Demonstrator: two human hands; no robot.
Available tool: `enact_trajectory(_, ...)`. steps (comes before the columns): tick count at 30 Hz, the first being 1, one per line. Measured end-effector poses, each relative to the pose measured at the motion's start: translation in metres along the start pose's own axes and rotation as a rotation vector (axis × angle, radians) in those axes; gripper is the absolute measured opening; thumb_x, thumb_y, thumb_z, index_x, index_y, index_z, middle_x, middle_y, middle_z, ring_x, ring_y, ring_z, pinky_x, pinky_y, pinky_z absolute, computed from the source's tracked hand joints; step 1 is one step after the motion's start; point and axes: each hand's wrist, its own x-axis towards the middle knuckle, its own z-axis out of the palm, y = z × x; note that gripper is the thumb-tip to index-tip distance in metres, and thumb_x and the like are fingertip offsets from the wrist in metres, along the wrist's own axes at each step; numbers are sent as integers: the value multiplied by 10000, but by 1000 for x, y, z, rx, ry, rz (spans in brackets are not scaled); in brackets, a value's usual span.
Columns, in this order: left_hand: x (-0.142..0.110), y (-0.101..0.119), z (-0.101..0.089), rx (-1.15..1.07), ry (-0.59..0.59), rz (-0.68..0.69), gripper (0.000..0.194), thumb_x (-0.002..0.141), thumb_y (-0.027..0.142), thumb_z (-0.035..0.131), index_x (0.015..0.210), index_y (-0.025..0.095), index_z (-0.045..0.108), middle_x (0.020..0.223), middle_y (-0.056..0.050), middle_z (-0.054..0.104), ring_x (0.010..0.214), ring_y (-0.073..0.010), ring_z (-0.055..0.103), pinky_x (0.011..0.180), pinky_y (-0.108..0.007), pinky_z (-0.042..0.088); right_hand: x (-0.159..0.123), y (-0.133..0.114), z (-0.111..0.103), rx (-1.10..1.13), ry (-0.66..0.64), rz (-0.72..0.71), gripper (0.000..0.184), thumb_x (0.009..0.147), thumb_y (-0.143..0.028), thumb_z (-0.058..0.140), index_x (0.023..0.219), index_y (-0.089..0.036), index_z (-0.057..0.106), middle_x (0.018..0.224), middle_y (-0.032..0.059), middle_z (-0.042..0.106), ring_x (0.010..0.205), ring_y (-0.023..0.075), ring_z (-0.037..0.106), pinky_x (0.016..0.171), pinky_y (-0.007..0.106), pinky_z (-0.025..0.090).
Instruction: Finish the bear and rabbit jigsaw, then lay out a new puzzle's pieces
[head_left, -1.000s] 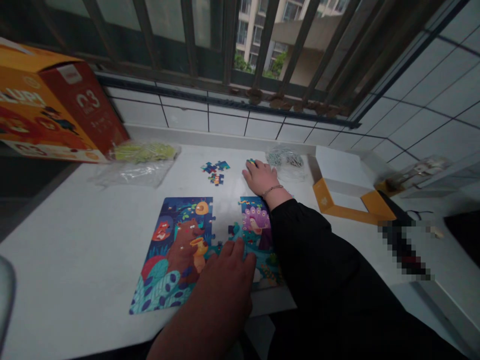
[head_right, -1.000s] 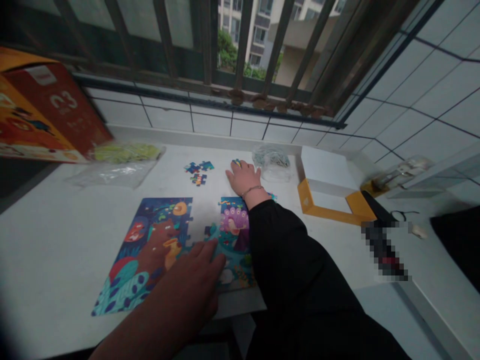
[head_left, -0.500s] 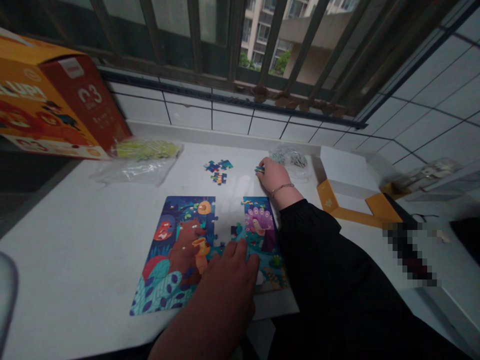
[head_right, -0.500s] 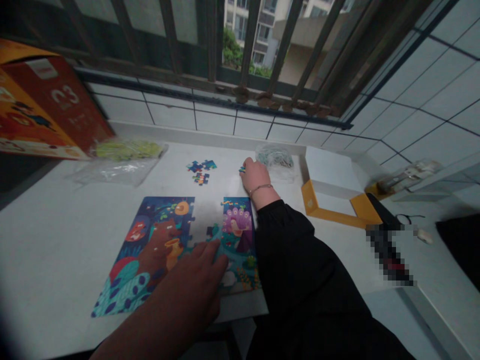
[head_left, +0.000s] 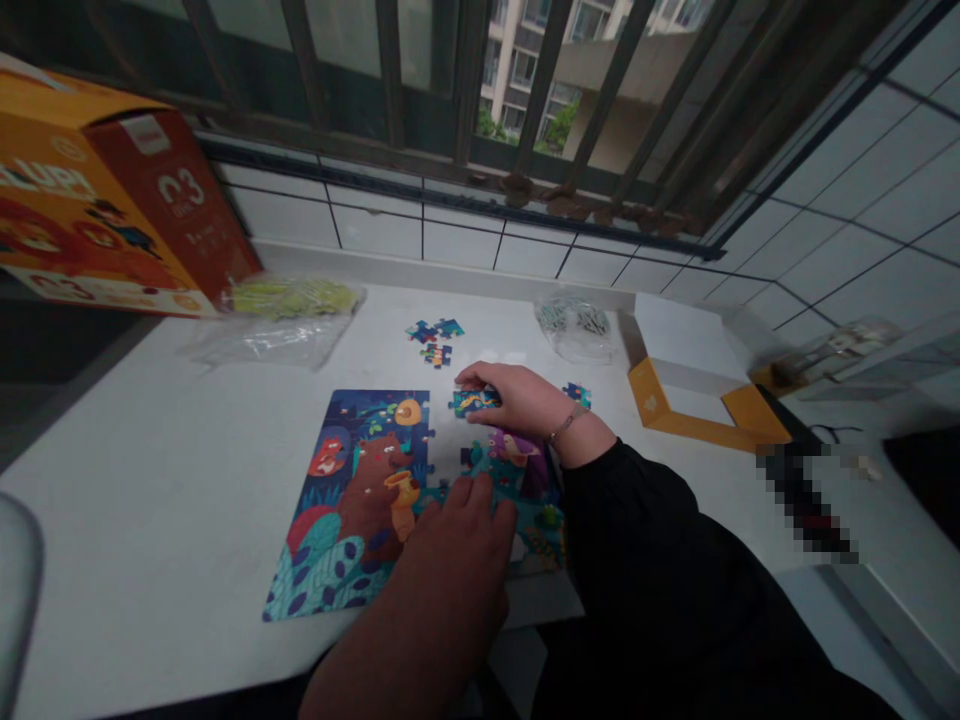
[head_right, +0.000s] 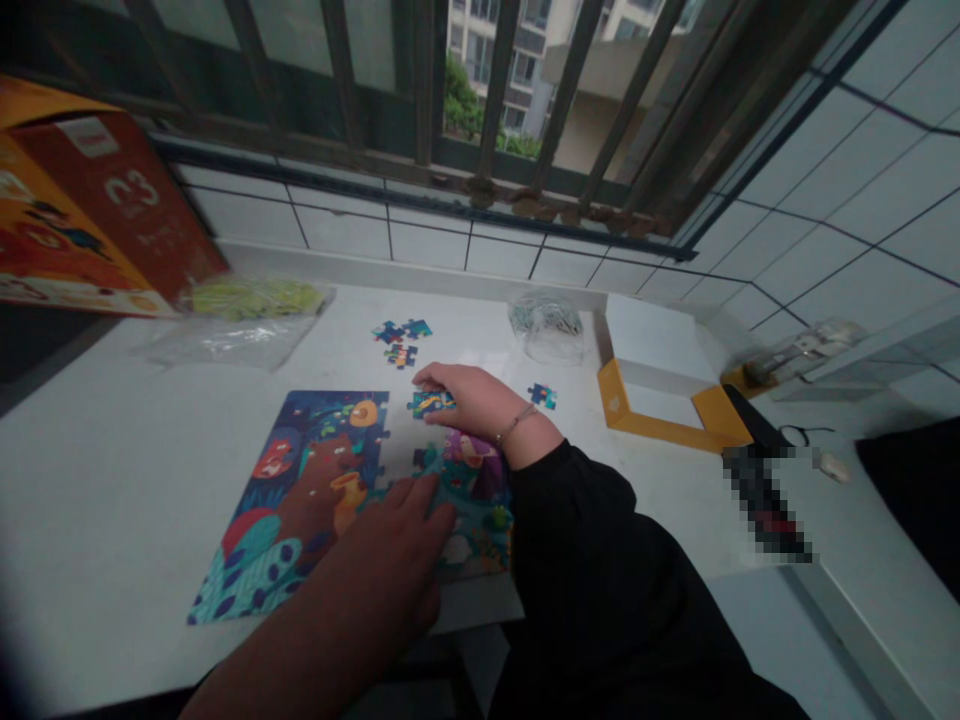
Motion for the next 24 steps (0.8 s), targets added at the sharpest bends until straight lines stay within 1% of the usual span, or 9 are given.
enact_trajectory(5, -1, -2, 2, -11, 19, 14, 552, 752, 100, 671, 1301, 160, 660, 1536, -218, 587, 1408, -426, 568, 1096, -592, 574, -1, 4, -3, 7, 5, 19, 502, 830, -163, 956, 1279, -208, 734, 1261, 85, 811, 1140, 230, 762, 1001, 348, 558)
enact_trajectory(9, 0, -3, 3, -14, 24, 13, 553, 755, 109, 680, 1305, 156, 656, 1516, -223, 594, 1395, -429, 571, 1094, -596, 572, -2, 9, -3, -21, 20, 22, 478, 837, -178, 957, 1262, -223, 741, 1213, 63, 814, 1092, 220, 755, 971, 333, 540)
enact_trajectory(13, -1, -3, 2, -5, 17, 19, 559, 749, 124, 703, 1304, 166, 654, 1497, -210, 604, 1386, -418, 578, 1084, -575, 582, -1, 14, -2, -85, 20, 25, 394, 840, -246, 979, 1181, -220, 783, 1119, 51, 814, 1016, 217, 735, 914, 325, 524)
enact_trajectory(15, -1, -3, 2, 2, 15, 18, 551, 752, 119, 693, 1299, 173, 656, 1480, -202, 614, 1379, -412, 585, 1076, -569, 588, 0, 16, -2, -113, 5, -11, 293, 846, -255, 980, 1085, -214, 814, 1081, 52, 816, 1017, 223, 731, 927, 336, 521)
enact_trajectory(18, -1, -3, 2, -1, 16, 17, 542, 756, 123, 683, 1296, 169, 659, 1488, -212, 607, 1391, -421, 582, 1077, -584, 585, 2, 18, -5, -129, -30, -93, 146, 873, -247, 960, 956, -219, 844, 1070, 61, 821, 1067, 236, 734, 991, 364, 519)
enact_trajectory(20, -1, -3, 3, -5, 17, 21, 548, 755, 129, 686, 1301, 160, 657, 1508, -228, 592, 1407, -433, 571, 1075, -592, 584, 2, 19, -7, -144, -46, -128, 89, 904, -241, 932, 960, -231, 864, 1082, 65, 822, 1073, 235, 737, 1007, 375, 519)
enact_trajectory(24, -1, -2, 2, -8, 23, 18, 544, 747, 123, 685, 1289, 170, 659, 1501, -213, 602, 1404, -420, 572, 1091, -586, 574, 1, 19, -9, -169, -52, -159, 47, 968, -273, 873, 994, -236, 882, 1087, 77, 823, 1041, 230, 740, 978, 374, 529)
